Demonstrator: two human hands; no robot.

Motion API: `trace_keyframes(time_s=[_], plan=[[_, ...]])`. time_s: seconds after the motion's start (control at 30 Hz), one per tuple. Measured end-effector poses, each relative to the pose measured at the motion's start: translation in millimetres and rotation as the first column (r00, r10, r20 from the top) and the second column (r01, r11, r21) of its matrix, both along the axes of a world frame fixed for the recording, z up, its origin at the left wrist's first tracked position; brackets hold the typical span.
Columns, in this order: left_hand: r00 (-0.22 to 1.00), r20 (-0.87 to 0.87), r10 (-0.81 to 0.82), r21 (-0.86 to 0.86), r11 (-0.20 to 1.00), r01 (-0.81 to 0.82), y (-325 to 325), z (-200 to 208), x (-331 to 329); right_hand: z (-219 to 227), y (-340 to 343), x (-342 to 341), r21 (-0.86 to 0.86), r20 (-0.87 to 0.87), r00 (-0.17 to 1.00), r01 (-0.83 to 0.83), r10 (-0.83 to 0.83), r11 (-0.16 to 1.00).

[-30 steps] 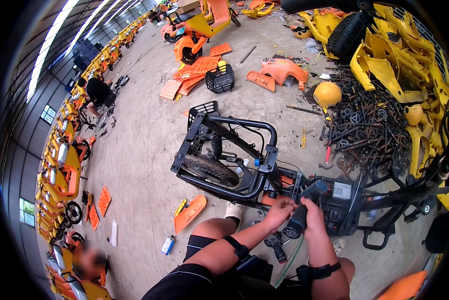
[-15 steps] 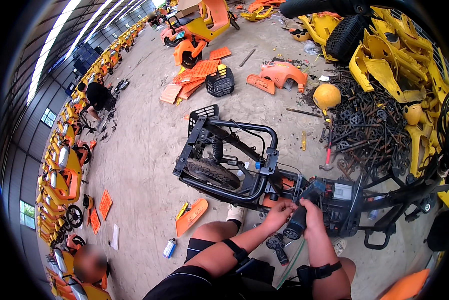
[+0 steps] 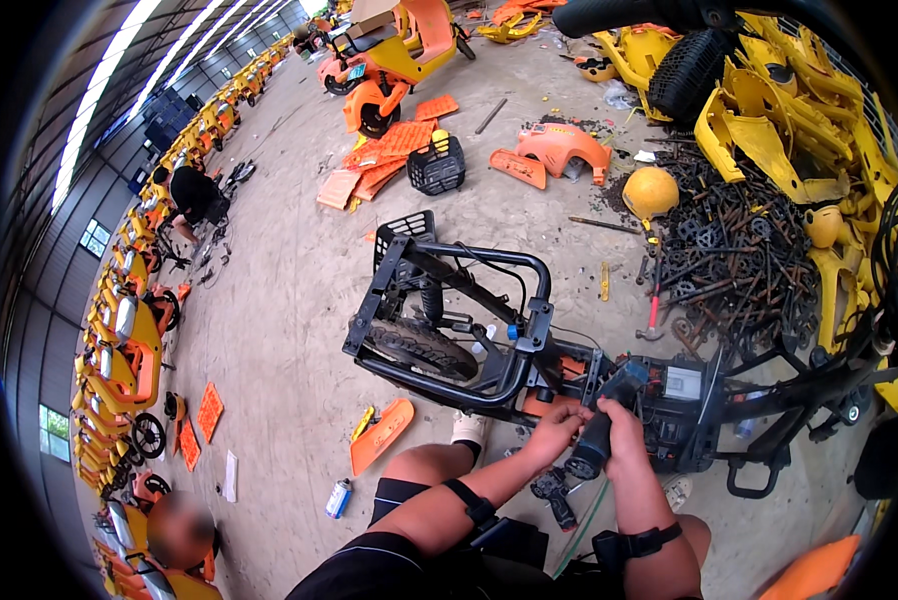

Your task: The person assembles a motorized scooter frame by using a power drill to drive screws into the chassis and securing electrical wiring by hand.

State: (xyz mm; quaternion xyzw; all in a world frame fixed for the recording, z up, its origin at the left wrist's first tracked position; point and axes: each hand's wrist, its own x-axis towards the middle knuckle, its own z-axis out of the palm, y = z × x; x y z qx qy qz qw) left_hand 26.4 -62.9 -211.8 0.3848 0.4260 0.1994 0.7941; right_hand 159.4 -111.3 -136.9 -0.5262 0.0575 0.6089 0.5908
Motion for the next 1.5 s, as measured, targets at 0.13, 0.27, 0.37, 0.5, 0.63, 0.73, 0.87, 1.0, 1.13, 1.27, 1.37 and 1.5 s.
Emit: trace_keyframes(time_s=[0.13, 0.27, 0.37, 0.5, 0.63, 0.73, 0.87, 1.0, 1.13, 1.27, 1.37, 1.5], plan=[[1.000, 0.021, -0.012, 0.008, 1.000, 0.012, -2, 1, 6, -1, -3, 5, -0.014, -0.006, 1.000, 0.006, -0.006, 1.000], [0.998, -0.014, -0.056, -0.005, 0.998, 0.056, -1, 13, 10, 5, -4, 12, -0.041, -0.063, 0.997, 0.046, -0.049, 0.998], [0.999, 0.018, -0.050, 0.021, 0.999, 0.050, -3, 4, 12, 8, -3, 15, -0.074, -0.113, 0.991, 0.065, -0.073, 0.995], [0.996, 0.050, -0.072, 0.053, 0.996, 0.069, 0, 4, 13, 6, -2, 18, -0.094, -0.147, 0.985, 0.076, -0.090, 0.993], [0.996, -0.007, -0.092, 0.023, 0.996, 0.092, 5, 15, 8, 4, -2, 11, -0.074, -0.062, 0.997, 0.041, -0.046, 0.996], [0.991, -0.074, -0.112, 0.006, 0.994, 0.113, 9, 25, 4, -8, -4, 6, -0.063, 0.009, 1.000, 0.003, -0.002, 0.998], [0.992, -0.093, -0.088, 0.000, 0.996, 0.088, 12, 20, -4, -7, 0, -3, -0.015, 0.066, 0.997, -0.048, 0.049, 0.999], [0.999, -0.043, -0.029, -0.069, 0.997, 0.026, 14, 12, -5, 5, 6, -12, 0.006, 0.073, 0.996, -0.044, 0.044, 0.999], [1.000, -0.020, 0.011, -0.091, 0.996, -0.012, 15, 6, -7, 14, 9, -19, 0.000, 0.094, 0.994, -0.053, 0.053, 0.999], [0.999, -0.009, 0.042, -0.108, 0.993, -0.043, 12, 9, -9, 13, 7, -24, 0.003, 0.129, 0.989, -0.070, 0.069, 0.998], [0.999, -0.035, 0.025, -0.103, 0.994, -0.028, 9, 11, -11, 13, 4, -24, 0.014, 0.151, 0.984, -0.094, 0.091, 0.995], [1.000, -0.015, 0.004, -0.067, 0.998, -0.005, 4, 10, -13, 11, 1, -20, 0.001, 0.150, 0.985, -0.091, 0.090, 0.996]])
